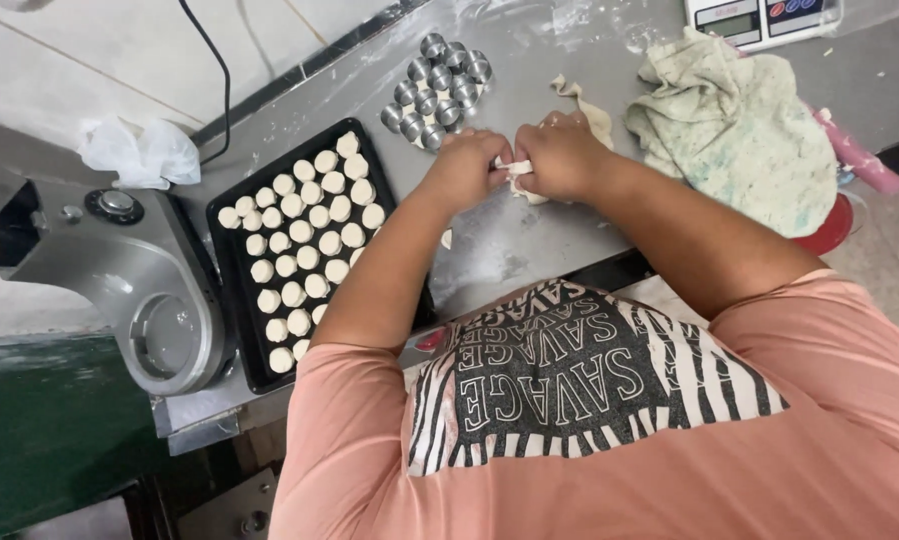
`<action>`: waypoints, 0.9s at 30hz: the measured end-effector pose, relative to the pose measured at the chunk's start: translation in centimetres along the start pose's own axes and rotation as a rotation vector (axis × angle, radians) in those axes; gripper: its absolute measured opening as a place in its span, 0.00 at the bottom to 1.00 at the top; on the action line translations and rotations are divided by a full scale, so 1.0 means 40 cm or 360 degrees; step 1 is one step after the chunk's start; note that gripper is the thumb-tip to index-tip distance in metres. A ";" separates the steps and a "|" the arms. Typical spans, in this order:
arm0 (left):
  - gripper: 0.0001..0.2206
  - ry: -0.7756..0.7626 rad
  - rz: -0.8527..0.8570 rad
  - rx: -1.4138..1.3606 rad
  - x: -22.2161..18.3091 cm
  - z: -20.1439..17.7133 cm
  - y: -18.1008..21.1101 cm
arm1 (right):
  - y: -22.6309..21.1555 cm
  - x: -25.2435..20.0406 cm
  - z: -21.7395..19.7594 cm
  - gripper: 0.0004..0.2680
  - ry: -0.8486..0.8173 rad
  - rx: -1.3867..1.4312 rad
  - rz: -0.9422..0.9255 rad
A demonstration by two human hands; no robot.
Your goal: Cutting small circles of dough using a multi-ring cutter and arranging them onto a baking tray.
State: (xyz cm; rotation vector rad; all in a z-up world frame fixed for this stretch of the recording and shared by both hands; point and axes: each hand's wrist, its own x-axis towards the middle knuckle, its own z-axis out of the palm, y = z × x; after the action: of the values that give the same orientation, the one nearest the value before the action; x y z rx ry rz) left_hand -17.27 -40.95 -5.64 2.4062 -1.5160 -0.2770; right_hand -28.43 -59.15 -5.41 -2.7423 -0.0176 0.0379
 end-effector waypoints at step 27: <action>0.29 0.0289 -0.0457 -0.1117 -0.246 -0.050 0.200 | -0.156 -0.140 -0.147 0.11 -0.0200 0.1378 0.0093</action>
State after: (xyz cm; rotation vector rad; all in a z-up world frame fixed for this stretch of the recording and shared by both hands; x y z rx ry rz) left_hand -27.67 -35.07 -0.94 1.9898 -0.8009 -0.5303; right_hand -33.89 -55.78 2.57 -1.8709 0.0365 0.1868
